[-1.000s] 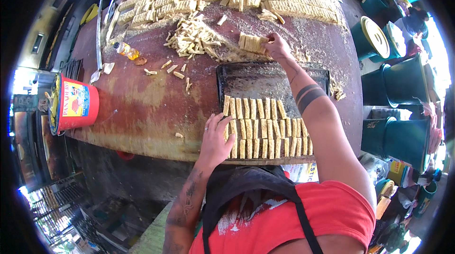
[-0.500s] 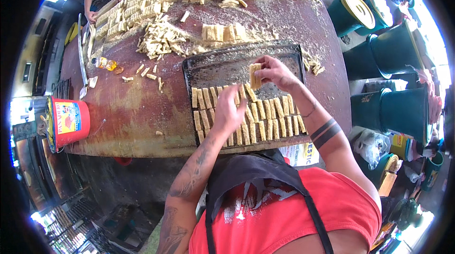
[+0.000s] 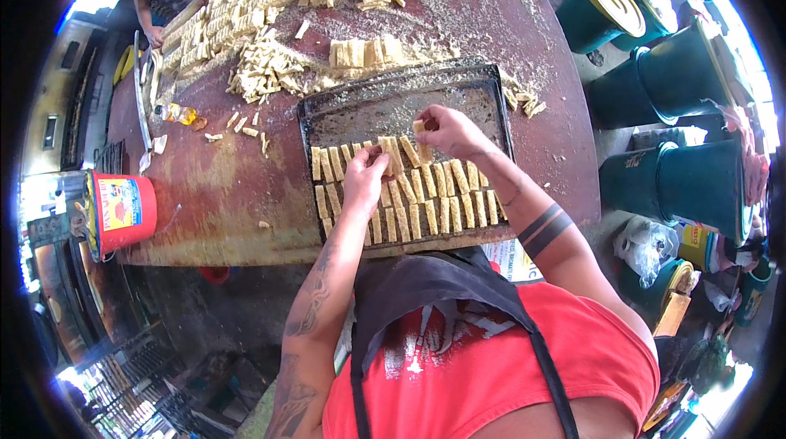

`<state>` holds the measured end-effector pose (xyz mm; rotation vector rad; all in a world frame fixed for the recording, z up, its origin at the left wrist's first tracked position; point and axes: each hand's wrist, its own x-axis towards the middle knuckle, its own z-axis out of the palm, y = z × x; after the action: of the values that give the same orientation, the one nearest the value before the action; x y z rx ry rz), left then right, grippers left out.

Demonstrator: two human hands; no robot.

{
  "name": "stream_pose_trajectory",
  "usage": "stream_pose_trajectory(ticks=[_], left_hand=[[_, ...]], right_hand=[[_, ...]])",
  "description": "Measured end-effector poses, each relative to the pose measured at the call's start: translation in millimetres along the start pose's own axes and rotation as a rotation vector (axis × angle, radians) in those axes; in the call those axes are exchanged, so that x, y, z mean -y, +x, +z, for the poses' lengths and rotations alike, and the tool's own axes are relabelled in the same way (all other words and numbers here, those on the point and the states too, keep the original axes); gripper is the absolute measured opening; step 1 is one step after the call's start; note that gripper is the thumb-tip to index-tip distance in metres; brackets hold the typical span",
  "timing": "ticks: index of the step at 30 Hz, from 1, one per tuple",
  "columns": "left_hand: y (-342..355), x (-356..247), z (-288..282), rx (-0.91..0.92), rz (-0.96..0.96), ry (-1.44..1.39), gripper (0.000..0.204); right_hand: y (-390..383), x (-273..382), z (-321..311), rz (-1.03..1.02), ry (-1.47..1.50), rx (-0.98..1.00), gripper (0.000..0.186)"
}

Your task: The person places trays of dough sticks onto a rack, then returns to the table and arranges cut pieces of dough onto an empty baking tray by hand.

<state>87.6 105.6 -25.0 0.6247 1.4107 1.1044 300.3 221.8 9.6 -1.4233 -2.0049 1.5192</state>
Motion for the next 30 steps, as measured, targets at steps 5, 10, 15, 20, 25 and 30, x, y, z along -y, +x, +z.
stream_pose_trajectory(ticks=[5, 10, 15, 20, 25, 30], left_hand=[[-17.5, 10.3, -13.4, 0.009, -0.08, -0.182, 0.022], [-24.5, 7.0, -3.0, 0.01, -0.1, -0.23, 0.023], [-22.5, 6.7, 14.1, 0.093, -0.099, -0.221, 0.023], [-11.5, 4.5, 30.8, 0.1, -0.101, -0.189, 0.023], [-8.0, 2.1, 58.9, 0.109, -0.12, -0.152, 0.03], [0.4, -6.6, 84.0, 0.239, -0.161, -0.047, 0.03]], right_hand=[[-8.5, -10.3, -1.4, -0.235, -0.194, -0.104, 0.036], [-13.2, -14.7, -14.9, -0.087, -0.122, -0.037, 0.032], [-17.4, -47.8, -7.3, -0.34, -0.228, -0.214, 0.029], [-18.2, -31.3, -36.6, -0.142, -0.26, -0.037, 0.027], [-30.8, -38.6, -23.1, -0.341, -0.235, -0.273, 0.034], [-39.1, -17.3, -29.9, -0.124, -0.003, -0.11, 0.041]])
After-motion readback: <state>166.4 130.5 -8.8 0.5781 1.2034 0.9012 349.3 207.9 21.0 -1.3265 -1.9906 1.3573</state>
